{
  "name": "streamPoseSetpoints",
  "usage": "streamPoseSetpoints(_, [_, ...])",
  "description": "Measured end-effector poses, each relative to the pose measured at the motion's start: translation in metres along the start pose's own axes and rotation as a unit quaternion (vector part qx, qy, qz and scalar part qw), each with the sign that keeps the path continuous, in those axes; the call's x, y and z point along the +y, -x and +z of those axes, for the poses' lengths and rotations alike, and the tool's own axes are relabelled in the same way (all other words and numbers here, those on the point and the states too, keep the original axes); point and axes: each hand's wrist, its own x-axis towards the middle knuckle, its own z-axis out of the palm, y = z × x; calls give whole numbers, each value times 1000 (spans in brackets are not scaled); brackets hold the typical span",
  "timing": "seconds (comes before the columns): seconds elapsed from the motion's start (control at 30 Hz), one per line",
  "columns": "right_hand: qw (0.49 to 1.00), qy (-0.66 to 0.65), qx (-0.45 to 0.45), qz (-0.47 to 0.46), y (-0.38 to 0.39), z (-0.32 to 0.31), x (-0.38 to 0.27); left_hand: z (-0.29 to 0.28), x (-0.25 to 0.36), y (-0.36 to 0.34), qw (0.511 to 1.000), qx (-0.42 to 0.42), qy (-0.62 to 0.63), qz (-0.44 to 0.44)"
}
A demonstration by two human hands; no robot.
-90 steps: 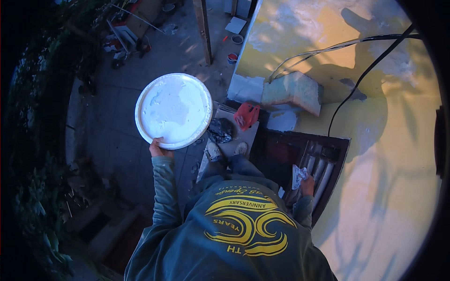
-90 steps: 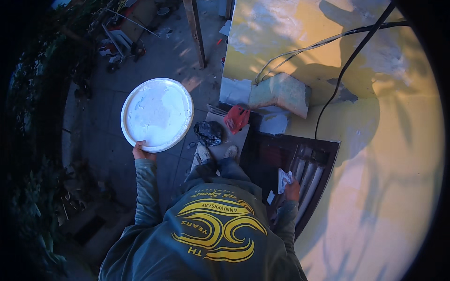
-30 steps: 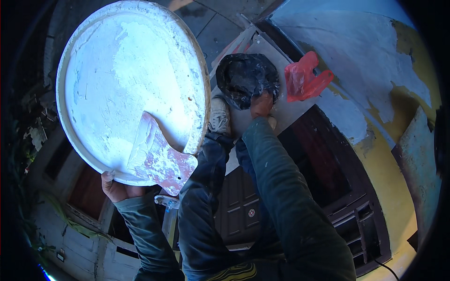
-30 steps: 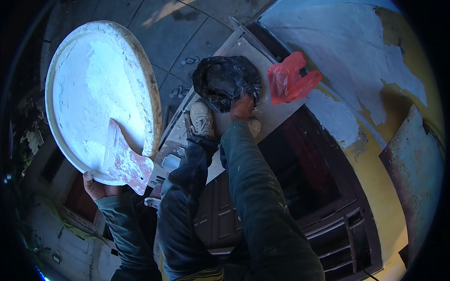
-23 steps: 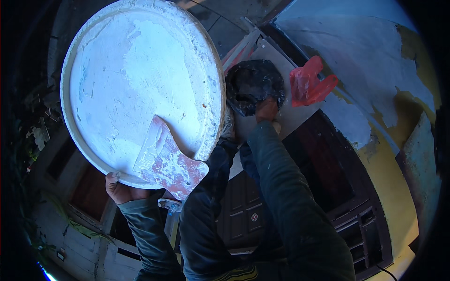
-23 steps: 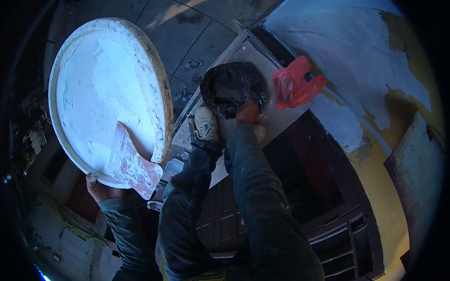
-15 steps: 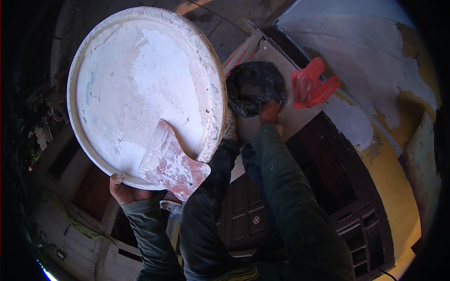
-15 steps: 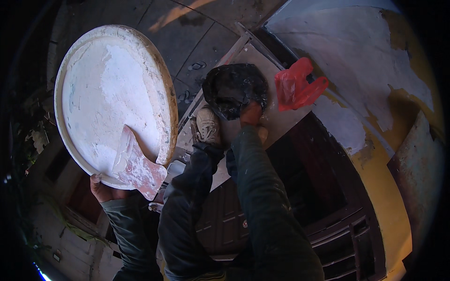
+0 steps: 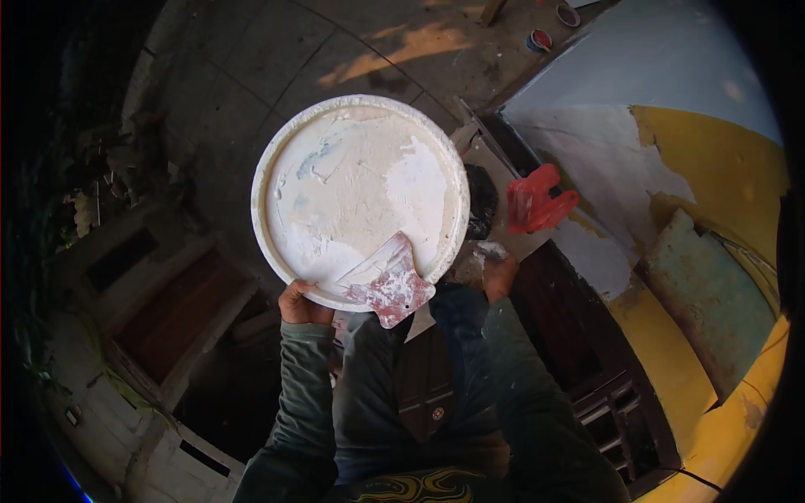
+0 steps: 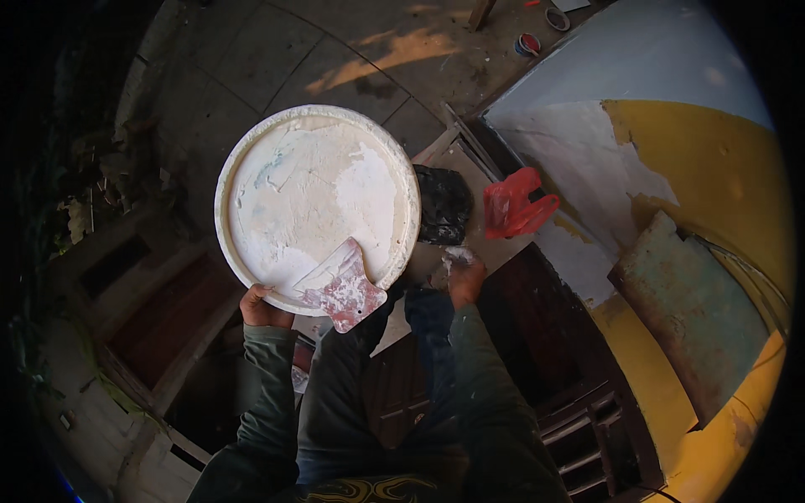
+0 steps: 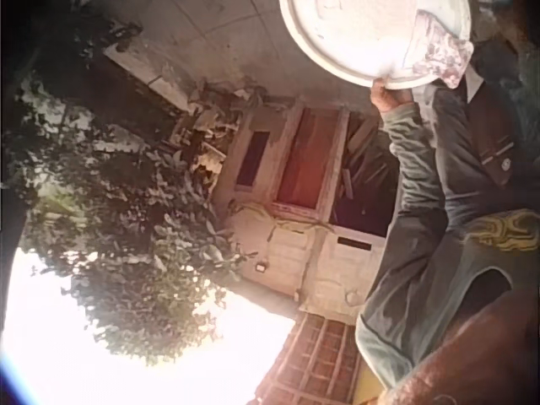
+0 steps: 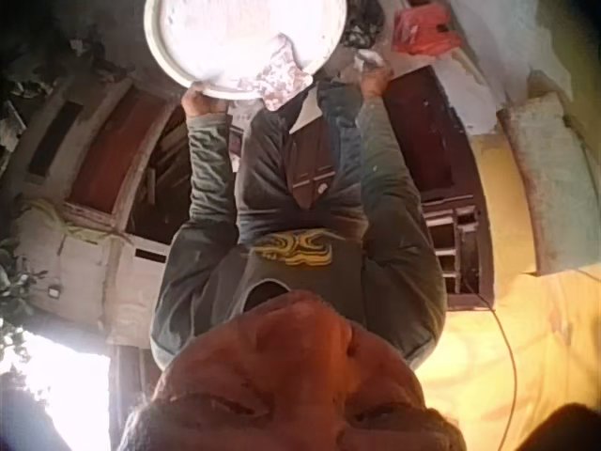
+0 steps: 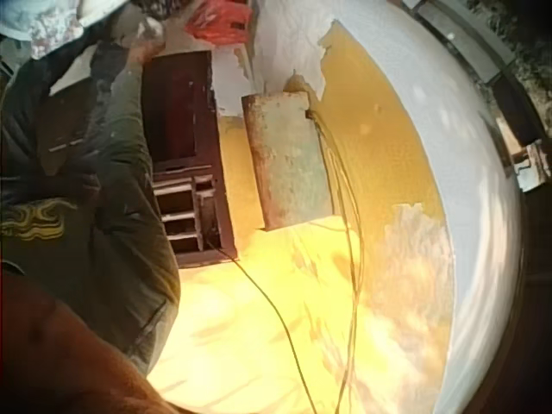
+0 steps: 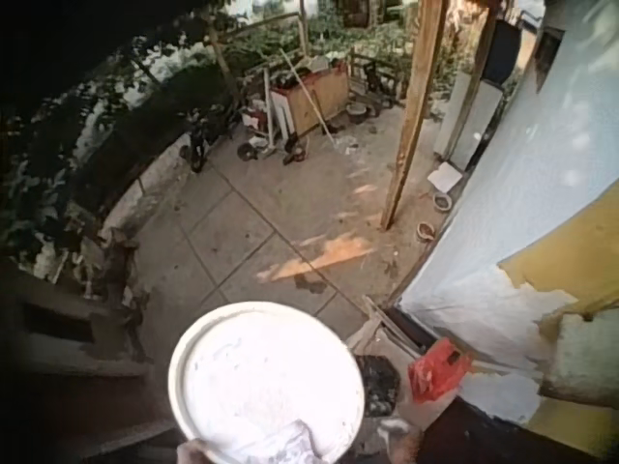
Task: Apply plaster to a wall using a spatula.
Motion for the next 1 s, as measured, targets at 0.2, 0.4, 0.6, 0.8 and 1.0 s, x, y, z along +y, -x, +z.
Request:
streamPoseSetpoints(0.2, [994,-55,-81,-55,32,-29,-232,9,19,-7,998,32,-31,-34])
streamPoseSetpoints(0.4, [906,252,-162,-300,21,58,-390,18,28,-29,993,-17,-73,-92])
streamPoseSetpoints(0.6, [778,419,-202,-423,13,114,-413,16,32,-33,992,-62,-70,-79])
streamPoseSetpoints(0.8, [718,475,-170,-480,13,114,-414,18,35,-29,990,-97,-40,-98])
streamPoseSetpoints(1.0, [714,491,-151,-476,24,101,-420,22,42,-21,991,-99,-50,-77])
